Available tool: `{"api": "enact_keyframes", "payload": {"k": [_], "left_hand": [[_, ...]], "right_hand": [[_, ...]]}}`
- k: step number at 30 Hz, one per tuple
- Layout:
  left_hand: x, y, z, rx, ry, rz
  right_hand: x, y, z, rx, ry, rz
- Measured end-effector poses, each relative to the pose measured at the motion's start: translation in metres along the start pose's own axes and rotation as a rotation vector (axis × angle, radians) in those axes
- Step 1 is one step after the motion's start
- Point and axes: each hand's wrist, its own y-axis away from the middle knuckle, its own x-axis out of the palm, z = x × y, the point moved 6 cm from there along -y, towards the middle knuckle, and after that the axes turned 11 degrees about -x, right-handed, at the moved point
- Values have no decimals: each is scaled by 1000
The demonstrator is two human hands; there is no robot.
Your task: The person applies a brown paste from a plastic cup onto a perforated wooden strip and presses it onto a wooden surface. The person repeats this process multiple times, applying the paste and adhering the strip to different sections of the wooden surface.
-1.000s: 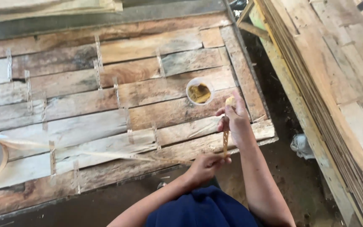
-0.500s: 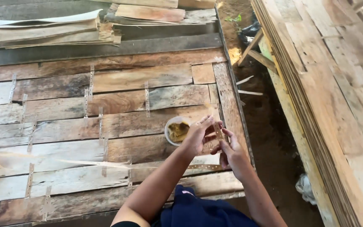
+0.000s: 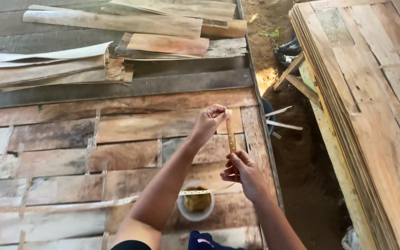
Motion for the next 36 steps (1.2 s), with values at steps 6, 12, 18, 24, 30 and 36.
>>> {"api": "enact_keyframes", "payload": {"k": [6, 12, 18, 24, 30, 36], "left_hand": [[-74, -125, 74, 59, -679, -206], [-92, -165, 125, 401, -857, -385], [-95, -167, 143, 500, -821, -544], [-96, -171, 150, 463, -863, -531], [-108, -168, 147, 452, -557, -465], [-107, -165, 140, 413, -461, -408]], "right_hand": [[1, -115, -75, 0, 133, -49], [-2, -160, -123, 31, 181, -53], [21, -150, -87, 35, 253, -94], [19, -152, -89, 69, 243, -117], [35, -140, -48, -180, 514, -90], [32, -160, -42, -473, 1436, -151]]}}
